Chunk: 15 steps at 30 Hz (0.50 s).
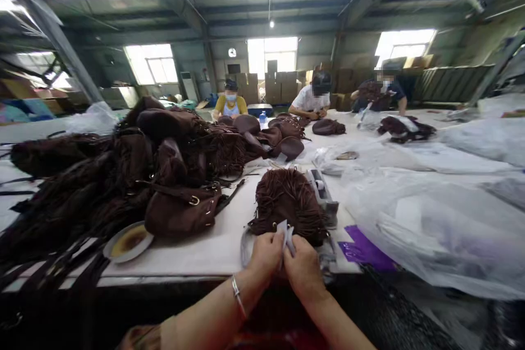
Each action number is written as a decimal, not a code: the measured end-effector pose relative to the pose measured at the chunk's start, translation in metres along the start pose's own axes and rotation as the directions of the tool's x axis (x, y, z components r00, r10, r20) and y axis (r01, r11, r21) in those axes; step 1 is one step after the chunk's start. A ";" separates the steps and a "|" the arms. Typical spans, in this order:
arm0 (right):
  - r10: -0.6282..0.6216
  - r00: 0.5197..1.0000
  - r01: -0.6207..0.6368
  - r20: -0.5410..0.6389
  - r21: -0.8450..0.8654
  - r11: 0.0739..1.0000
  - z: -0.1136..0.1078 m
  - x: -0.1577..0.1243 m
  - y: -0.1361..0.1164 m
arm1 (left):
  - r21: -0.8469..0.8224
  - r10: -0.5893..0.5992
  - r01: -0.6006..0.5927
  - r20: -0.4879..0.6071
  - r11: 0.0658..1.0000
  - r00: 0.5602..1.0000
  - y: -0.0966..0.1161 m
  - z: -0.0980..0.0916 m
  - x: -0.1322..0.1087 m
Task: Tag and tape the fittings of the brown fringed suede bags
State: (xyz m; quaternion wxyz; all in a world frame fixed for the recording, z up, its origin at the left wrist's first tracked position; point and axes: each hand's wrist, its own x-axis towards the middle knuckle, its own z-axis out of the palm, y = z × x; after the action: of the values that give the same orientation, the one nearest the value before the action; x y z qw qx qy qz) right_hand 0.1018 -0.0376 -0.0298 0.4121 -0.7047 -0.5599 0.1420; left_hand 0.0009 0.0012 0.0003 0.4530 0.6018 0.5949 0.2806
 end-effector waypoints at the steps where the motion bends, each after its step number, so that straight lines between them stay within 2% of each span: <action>1: -0.035 0.999 0.035 -0.001 0.016 0.999 -0.002 -0.001 -0.001 | -0.002 -0.008 0.008 0.009 1.000 1.000 0.001 0.000 0.001; 6: -0.162 0.981 0.142 0.102 0.183 0.973 -0.009 -0.002 -0.001 | -0.030 -0.038 0.041 0.074 0.999 0.997 -0.003 0.003 0.009; 9: -0.158 0.973 0.107 0.166 0.281 0.954 -0.010 0.000 0.004 | -0.011 -0.028 0.029 0.124 1.000 0.992 -0.007 0.004 0.013; 12: -0.138 0.970 0.066 0.199 0.329 0.942 -0.011 0.000 0.005 | 0.075 0.009 -0.020 0.143 0.997 0.990 -0.007 0.002 0.016; 15: -0.048 0.977 -0.026 0.208 0.341 0.940 -0.011 -0.002 0.006 | 0.196 0.041 -0.068 0.139 0.978 0.989 -0.005 -0.001 0.018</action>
State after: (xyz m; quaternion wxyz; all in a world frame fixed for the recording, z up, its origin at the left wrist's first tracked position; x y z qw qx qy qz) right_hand 0.1123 -0.0443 -0.0285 0.4664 -0.5999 -0.5717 0.3095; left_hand 0.0001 0.0180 -0.0069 0.4213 0.6779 0.5716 0.1904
